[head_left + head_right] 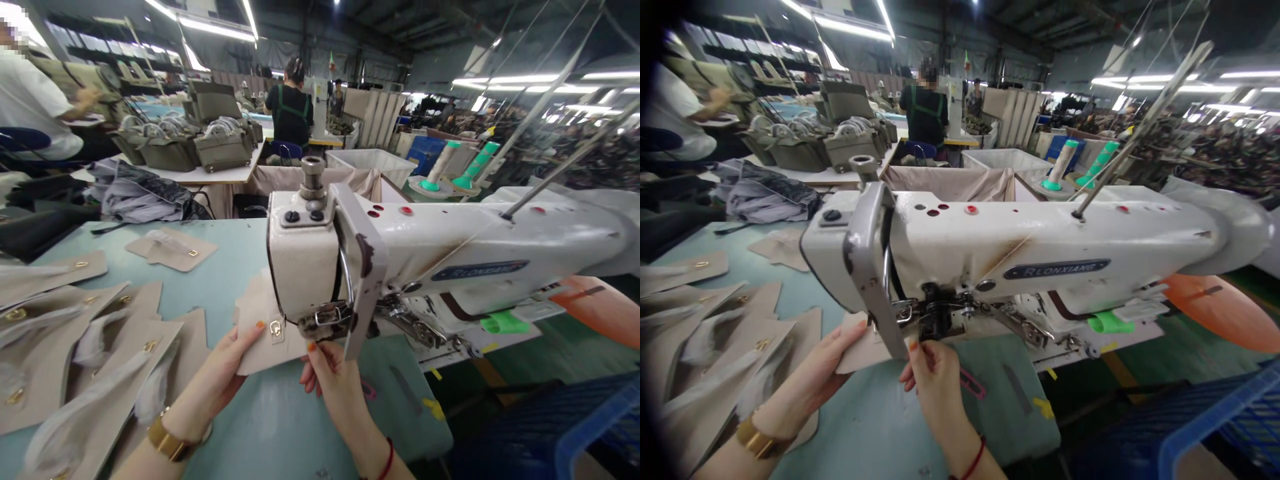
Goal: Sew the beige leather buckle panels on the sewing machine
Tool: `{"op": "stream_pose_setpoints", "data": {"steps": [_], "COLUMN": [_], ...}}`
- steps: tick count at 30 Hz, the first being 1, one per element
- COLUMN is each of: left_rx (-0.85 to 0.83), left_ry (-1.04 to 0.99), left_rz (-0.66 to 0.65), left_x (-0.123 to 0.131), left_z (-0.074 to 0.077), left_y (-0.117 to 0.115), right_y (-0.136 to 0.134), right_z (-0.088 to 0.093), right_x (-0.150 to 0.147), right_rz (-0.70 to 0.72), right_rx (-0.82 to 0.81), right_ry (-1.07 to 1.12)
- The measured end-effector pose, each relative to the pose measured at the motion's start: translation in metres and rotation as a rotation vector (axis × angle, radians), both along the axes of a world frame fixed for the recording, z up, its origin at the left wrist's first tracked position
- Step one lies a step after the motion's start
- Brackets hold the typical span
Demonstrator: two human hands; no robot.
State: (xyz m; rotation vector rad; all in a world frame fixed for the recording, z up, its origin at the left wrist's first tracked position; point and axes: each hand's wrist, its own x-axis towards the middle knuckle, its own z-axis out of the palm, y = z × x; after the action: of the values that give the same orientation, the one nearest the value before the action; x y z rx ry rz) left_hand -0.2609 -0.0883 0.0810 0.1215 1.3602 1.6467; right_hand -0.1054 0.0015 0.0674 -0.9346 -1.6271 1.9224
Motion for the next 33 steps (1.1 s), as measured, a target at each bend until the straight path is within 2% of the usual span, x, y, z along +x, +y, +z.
{"op": "stream_pose_setpoints", "data": {"steps": [2, 5, 8, 12, 24, 33], "left_rx": [-0.011, -0.022, -0.045, -0.056, -0.084, -0.115], "left_ry": [0.009, 0.131, 0.245, 0.298, 0.37, 0.459], "left_rz": [-0.116, -0.32, -0.401, -0.423, -0.421, -0.448], "left_x": [-0.003, -0.006, -0.008, -0.009, -0.019, -0.023], "left_z": [0.002, 0.007, 0.013, 0.017, 0.012, 0.018], "left_y": [-0.002, -0.005, -0.006, -0.006, -0.002, 0.004], "right_y": [-0.002, -0.007, -0.011, -0.012, -0.014, -0.017], "right_z": [0.002, 0.002, 0.0, -0.002, -0.005, -0.002], "right_x": [-0.002, -0.004, -0.006, -0.006, -0.016, -0.027], "right_rz": [0.032, 0.057, 0.035, 0.027, -0.036, -0.066], "right_rx": [-0.045, -0.08, -0.088, -0.096, -0.142, -0.154], "right_ry": [0.003, 0.012, 0.023, 0.031, 0.072, 0.038]}}
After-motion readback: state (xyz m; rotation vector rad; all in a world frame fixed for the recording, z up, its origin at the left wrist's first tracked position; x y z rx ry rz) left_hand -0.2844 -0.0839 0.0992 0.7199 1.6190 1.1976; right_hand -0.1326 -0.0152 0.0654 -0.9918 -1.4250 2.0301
